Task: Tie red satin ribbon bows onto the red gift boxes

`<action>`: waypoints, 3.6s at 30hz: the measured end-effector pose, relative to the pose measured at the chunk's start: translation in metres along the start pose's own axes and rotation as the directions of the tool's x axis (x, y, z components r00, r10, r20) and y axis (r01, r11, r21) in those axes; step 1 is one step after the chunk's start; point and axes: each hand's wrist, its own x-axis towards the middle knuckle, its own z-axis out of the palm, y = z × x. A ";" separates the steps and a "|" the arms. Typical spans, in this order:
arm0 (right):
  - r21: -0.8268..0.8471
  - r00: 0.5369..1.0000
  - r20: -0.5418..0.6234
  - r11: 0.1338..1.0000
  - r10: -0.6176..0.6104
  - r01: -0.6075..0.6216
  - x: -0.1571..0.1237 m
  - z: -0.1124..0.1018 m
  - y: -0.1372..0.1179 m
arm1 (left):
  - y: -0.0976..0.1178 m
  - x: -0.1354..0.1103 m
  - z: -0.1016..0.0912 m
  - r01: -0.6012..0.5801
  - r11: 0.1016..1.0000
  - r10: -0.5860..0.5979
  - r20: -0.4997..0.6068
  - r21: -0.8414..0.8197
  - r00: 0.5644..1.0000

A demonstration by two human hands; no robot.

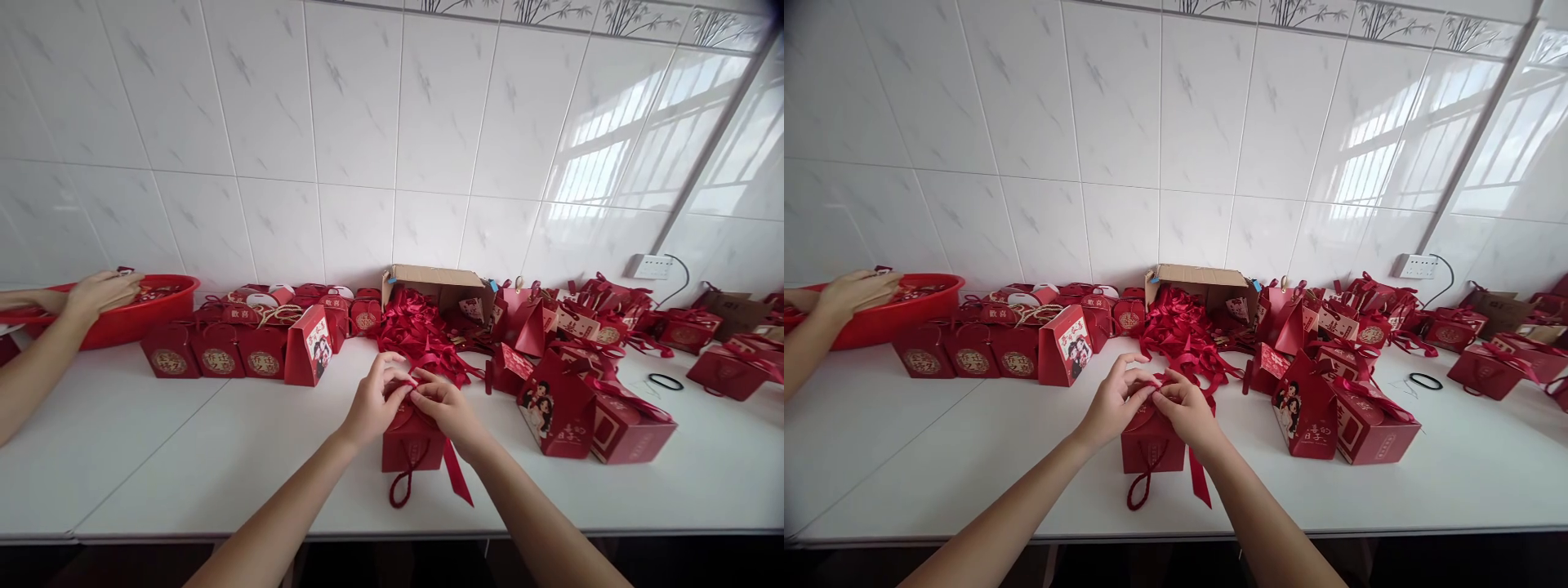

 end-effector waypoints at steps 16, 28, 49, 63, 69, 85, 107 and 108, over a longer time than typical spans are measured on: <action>0.097 0.990 -0.081 0.990 0.113 -0.105 -0.012 -0.006 -0.014 | 0.007 -0.004 -0.008 0.083 0.974 -0.071 -0.067 0.209 0.995; -0.584 0.963 -0.103 0.799 -0.249 0.144 -0.033 -0.028 -0.019 | 0.021 -0.005 -0.022 -0.015 0.952 -0.025 0.128 0.304 0.992; -0.339 0.900 0.346 0.859 -0.266 0.384 0.004 -0.039 -0.034 | 0.037 0.024 -0.049 -0.717 0.381 0.260 0.676 0.584 0.689; -0.387 0.734 0.467 0.632 -0.493 0.672 -0.005 -0.033 -0.004 | 0.044 0.033 -0.051 -0.477 0.680 0.048 0.616 0.556 0.786; -0.303 0.767 0.403 0.718 -0.499 0.627 -0.002 -0.031 0.004 | 0.033 0.026 -0.045 0.072 0.955 -0.243 0.615 0.289 0.750; -0.202 0.766 0.371 0.759 -0.525 0.619 -0.001 -0.027 0.004 | 0.014 0.019 -0.042 0.179 0.970 -0.240 0.557 0.164 0.795; -0.245 0.766 0.385 0.742 -0.516 0.623 -0.006 -0.024 0.001 | 0.029 0.035 -0.049 -0.249 0.865 -0.015 0.517 0.437 0.856; -0.242 0.766 0.375 0.743 -0.522 0.624 -0.006 -0.024 0.002 | 0.028 0.033 -0.047 -0.193 0.892 -0.038 0.493 0.409 0.869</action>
